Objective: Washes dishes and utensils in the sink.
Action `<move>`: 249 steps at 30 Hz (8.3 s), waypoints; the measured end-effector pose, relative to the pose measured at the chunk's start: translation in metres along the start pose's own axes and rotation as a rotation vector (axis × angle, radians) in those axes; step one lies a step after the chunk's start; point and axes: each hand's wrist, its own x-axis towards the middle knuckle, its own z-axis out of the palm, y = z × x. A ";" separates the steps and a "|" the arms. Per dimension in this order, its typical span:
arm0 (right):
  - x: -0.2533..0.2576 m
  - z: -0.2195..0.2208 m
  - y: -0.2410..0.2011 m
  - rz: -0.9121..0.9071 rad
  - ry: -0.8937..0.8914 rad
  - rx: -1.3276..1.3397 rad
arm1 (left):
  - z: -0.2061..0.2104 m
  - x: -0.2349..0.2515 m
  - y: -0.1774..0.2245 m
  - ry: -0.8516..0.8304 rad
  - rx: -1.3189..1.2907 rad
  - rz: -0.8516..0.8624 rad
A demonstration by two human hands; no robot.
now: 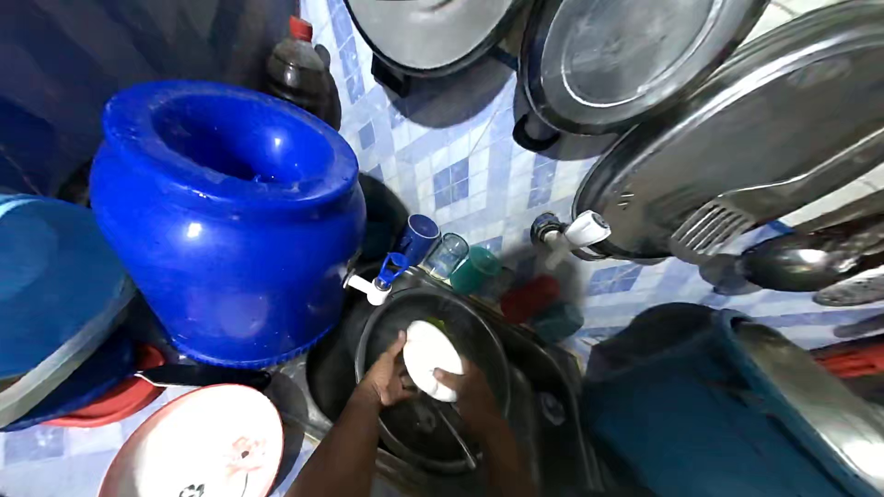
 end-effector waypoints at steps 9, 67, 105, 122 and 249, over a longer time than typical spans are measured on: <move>0.055 -0.030 0.080 0.221 0.454 0.079 | 0.006 -0.003 0.000 0.178 -0.169 0.303; -0.009 0.014 -0.067 -0.245 -0.089 -0.175 | 0.067 -0.123 -0.018 0.212 0.949 0.582; -0.011 -0.021 -0.073 -0.146 -0.080 0.321 | 0.087 -0.053 0.038 0.349 0.785 0.326; -0.095 -0.002 0.036 0.124 -0.436 -0.718 | 0.088 -0.227 0.105 0.248 1.275 0.335; 0.004 0.044 0.008 0.360 0.320 0.836 | 0.078 -0.070 0.004 0.086 0.310 0.673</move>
